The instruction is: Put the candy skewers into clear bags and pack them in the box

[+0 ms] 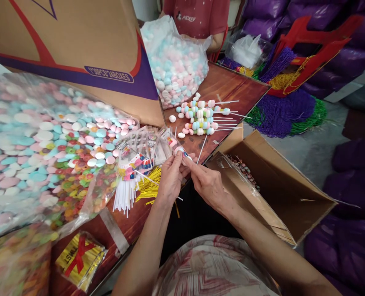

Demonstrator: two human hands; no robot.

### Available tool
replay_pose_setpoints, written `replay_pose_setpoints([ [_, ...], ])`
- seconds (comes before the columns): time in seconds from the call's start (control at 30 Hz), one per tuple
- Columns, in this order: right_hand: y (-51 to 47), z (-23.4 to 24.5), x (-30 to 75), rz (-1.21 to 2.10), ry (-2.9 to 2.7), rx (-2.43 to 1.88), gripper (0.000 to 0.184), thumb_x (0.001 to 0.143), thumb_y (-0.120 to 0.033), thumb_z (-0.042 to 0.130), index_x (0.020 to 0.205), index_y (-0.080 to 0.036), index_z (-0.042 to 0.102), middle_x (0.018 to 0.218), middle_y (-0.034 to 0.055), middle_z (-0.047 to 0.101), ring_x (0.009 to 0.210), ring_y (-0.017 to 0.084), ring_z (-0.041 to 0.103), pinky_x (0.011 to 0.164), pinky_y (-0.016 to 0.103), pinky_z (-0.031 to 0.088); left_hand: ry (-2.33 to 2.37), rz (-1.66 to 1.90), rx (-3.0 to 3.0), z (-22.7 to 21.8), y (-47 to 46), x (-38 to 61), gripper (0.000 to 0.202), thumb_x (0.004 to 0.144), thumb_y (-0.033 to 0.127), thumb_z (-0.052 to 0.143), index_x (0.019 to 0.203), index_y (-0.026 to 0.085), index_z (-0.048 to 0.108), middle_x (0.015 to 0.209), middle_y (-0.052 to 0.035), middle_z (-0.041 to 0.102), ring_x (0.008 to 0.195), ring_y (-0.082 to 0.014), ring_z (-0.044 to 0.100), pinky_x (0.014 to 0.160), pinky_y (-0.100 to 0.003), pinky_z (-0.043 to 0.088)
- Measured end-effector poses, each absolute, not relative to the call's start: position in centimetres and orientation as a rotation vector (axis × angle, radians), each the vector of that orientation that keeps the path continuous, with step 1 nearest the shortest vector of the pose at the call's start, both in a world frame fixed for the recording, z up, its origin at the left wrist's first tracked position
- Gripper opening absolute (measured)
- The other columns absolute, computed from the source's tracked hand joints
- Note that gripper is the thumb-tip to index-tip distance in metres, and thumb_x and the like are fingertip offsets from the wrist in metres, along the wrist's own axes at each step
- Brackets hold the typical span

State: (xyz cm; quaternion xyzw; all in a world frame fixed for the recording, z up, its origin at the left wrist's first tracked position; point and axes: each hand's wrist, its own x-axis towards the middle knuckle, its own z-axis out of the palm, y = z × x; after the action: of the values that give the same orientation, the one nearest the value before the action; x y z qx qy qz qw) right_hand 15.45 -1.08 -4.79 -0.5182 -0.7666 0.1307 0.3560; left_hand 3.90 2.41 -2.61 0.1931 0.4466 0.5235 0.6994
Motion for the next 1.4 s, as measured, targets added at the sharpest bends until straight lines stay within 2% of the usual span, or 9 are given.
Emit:
replay_pose_setpoints([
  [0.17,-1.4,-5.2,15.8,0.457,-1.834,-1.181,0.047,0.099,-0.015,0.043,0.145,-0.022,0.048,0.131,0.0084,0.065,0.115,0.019,0.066,0.098,0.031,0.054,0.952,1.158,0.377,-2.4,2.8,3.0,0.027,0.081,0.039,0.072,0.085,0.014,0.063,0.091,-0.0121,0.076,0.091,-0.0239,0.073,0.084,-0.036,0.057],
  [0.23,-1.6,-5.5,15.9,0.413,-1.798,-1.169,0.045,0.098,-0.016,0.044,0.143,-0.021,0.051,0.126,0.0097,0.068,0.109,0.02,0.068,0.094,0.031,0.056,0.945,1.168,0.373,-2.5,2.8,3.0,0.027,0.081,0.039,0.072,0.083,0.014,0.062,0.088,-0.0104,0.075,0.091,-0.0234,0.073,0.084,-0.036,0.057],
  [0.37,-1.7,-5.9,15.9,0.315,-1.866,-1.211,0.04,0.097,-0.014,0.044,0.134,-0.016,0.06,0.094,0.0095,0.076,0.078,0.016,0.072,0.076,0.026,0.058,0.926,1.174,0.391,-2.5,2.7,3.8,0.026,0.078,0.037,0.075,0.085,0.015,0.062,0.083,-0.0076,0.075,0.089,-0.0227,0.074,0.085,-0.035,0.057],
  [0.53,-1.2,-5.7,15.4,0.26,-1.993,-1.293,0.04,0.098,-0.013,0.04,0.132,-0.011,0.061,0.086,0.0104,0.075,0.073,0.016,0.07,0.072,0.025,0.056,0.932,1.187,0.401,-2.8,2.5,4.5,0.024,0.076,0.033,0.077,0.085,0.015,0.064,0.078,-0.0056,0.074,0.086,-0.0216,0.074,0.085,-0.033,0.057],
  [0.7,-0.9,-4.9,15.3,0.506,-1.74,-1.204,0.038,0.096,-0.015,0.045,0.13,-0.019,0.062,0.109,0.0077,0.074,0.087,0.015,0.071,0.081,0.025,0.056,0.841,1.164,0.346,-3.2,2.6,3.9,0.02,0.08,0.032,0.073,0.086,0.014,0.065,0.083,-0.0062,0.075,0.084,-0.0186,0.073,0.08,-0.029,0.057],
  [0.8,-1.0,-4.5,15.3,0.688,-1.504,-1.224,0.039,0.094,-0.02,0.053,0.133,-0.019,0.058,0.106,0.0057,0.074,0.077,0.013,0.069,0.075,0.024,0.056,0.778,1.183,0.321,-3.0,2.8,3.7,0.016,0.084,0.03,0.07,0.091,0.016,0.065,0.091,-0.0061,0.076,0.084,-0.0164,0.072,0.075,-0.025,0.056],
  [0.9,-1.2,-4.4,15.0,0.851,-1.357,-1.224,0.032,0.094,-0.024,0.055,0.124,-0.018,0.064,0.097,0.0034,0.075,0.071,0.012,0.068,0.069,0.023,0.056,0.744,1.168,0.35,-2.8,2.8,3.7,0.018,0.087,0.032,0.067,0.093,0.016,0.064,0.1,-0.0094,0.075,0.094,-0.0199,0.072,0.083,-0.03,0.056],
  [1.13,-1.3,-4.8,14.7,0.618,-1.562,-1.147,0.038,0.095,-0.016,0.051,0.13,-0.021,0.063,0.119,0.0057,0.072,0.097,0.017,0.072,0.089,0.028,0.057,0.704,1.136,0.373,-2.9,2.3,4.1,0.025,0.094,0.038,0.056,0.097,0.016,0.067,0.113,-0.0122,0.072,0.121,-0.0264,0.062,0.107,-0.044,0.044],
  [1.4,-0.9,-5.0,15.9,0.359,-1.847,-1.081,0.047,0.095,-0.009,0.047,0.14,-0.019,0.054,0.118,0.008,0.072,0.095,0.016,0.073,0.084,0.024,0.058,0.647,1.019,0.36,-2.4,2.4,3.4,0.026,0.094,0.036,0.056,0.101,0.013,0.065,0.111,-0.0163,0.072,0.12,-0.0299,0.061,0.107,-0.049,0.043],
])
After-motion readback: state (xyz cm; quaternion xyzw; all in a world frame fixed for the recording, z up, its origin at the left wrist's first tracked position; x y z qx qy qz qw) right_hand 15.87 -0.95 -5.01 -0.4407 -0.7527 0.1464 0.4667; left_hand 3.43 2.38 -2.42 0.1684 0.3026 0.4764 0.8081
